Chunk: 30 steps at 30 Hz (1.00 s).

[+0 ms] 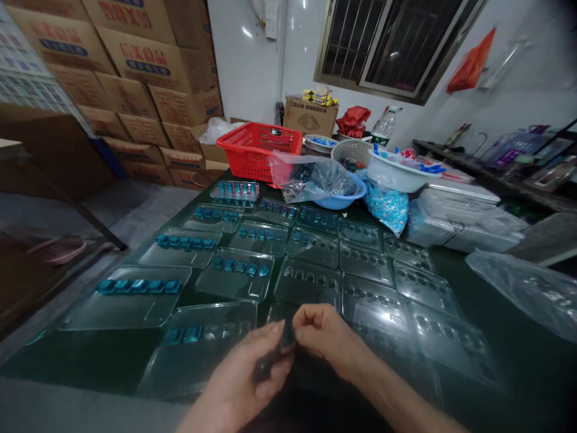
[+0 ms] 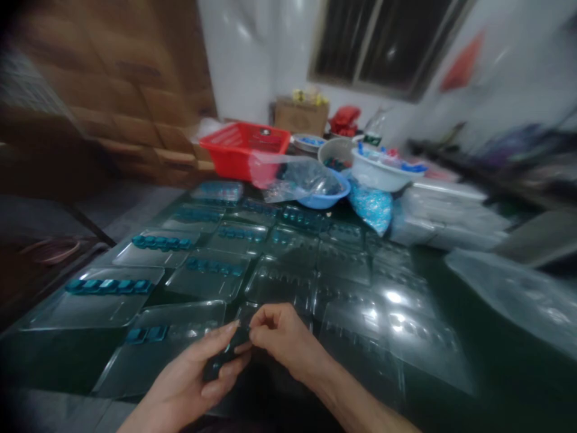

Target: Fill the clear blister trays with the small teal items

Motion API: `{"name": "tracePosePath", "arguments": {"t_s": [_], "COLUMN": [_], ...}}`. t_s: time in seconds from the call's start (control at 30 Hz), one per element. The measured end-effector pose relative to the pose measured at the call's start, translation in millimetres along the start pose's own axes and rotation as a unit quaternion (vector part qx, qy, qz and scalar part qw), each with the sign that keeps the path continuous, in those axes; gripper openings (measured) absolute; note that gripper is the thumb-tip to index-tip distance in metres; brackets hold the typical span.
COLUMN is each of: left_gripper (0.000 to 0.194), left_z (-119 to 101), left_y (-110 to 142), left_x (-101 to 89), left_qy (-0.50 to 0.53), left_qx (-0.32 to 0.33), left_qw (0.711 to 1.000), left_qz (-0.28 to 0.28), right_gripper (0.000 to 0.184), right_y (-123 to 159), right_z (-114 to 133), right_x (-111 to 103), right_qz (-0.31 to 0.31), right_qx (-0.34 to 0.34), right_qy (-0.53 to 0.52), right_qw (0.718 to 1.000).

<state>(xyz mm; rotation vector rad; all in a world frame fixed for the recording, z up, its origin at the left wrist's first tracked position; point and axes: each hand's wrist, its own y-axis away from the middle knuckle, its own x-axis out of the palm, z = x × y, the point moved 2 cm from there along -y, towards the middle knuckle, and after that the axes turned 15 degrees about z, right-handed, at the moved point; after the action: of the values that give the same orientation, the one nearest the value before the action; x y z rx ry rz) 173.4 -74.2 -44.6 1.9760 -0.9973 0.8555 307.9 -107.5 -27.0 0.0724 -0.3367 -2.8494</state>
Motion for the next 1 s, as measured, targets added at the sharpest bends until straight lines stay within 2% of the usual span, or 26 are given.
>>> {"name": "tracePosePath", "arguments": {"t_s": [0.07,0.17,0.23,0.3,0.47,0.53,0.6,0.67,0.73,0.8,0.87,1.0], "left_gripper": [0.018,0.020,0.020,0.019,0.022,0.025,0.024,0.025,0.030,0.033,0.033,0.036], "left_z": [0.6,0.0,0.4,1.7,1.5,-3.3,-10.7,-18.7,-25.1,-29.2,-32.0,-36.9], "left_y": [-3.0,-6.7,-8.7,-11.4,-20.2,-22.5,-22.9,-21.5,-19.2,-16.4,-12.2,-2.9], "left_x": [1.8,3.7,4.2,5.1,9.7,13.1,16.3,18.4,20.3,22.6,24.7,26.9], "left_qy": [0.036,0.050,0.043,0.026,-0.010,0.001,0.023,0.035,0.031,0.016,-0.002,-0.018], "left_qx": [-0.003,-0.004,-0.002,0.005,0.003,-0.007,-0.001,0.026,0.054,0.073,0.072,0.046], "left_qw": [0.999,0.997,0.995,0.995,0.996,0.996,0.993,0.988,0.985,0.987,0.987,0.984], "left_qz": [-0.006,-0.055,-0.089,-0.099,-0.094,-0.094,-0.112,-0.147,-0.161,-0.146,-0.141,-0.174], "right_gripper": [0.007,0.026,0.024,0.019,0.015,0.011,0.009,0.012,0.017,0.019,0.019,0.016], "right_y": [3.7,11.2,13.7,13.7,10.0,6.6,-2.2,-18.8,-42.1,-68.1,-89.6,-108.0], "right_z": [-1.0,8.6,14.6,16.6,14.9,16.2,17.9,18.3,15.7,11.1,5.2,-4.6], "right_x": [-2.2,-3.5,-2.0,-1.0,-3.3,-11.8,-31.8,-63.6,-100.6,-132.2,-153.4,-165.6], "right_qz": [-0.038,-0.093,-0.085,-0.074,-0.061,-0.062,-0.099,-0.176,-0.263,-0.289,-0.296,-0.288], "right_qx": [-0.018,-0.093,-0.131,-0.151,-0.148,-0.142,-0.134,-0.113,-0.062,-0.036,-0.011,0.031], "right_qy": [0.017,0.148,0.237,0.286,0.340,0.367,0.381,0.391,0.416,0.428,0.440,0.471], "right_qw": [0.999,0.980,0.959,0.943,0.927,0.917,0.909,0.896,0.869,0.856,0.848,0.833]}}
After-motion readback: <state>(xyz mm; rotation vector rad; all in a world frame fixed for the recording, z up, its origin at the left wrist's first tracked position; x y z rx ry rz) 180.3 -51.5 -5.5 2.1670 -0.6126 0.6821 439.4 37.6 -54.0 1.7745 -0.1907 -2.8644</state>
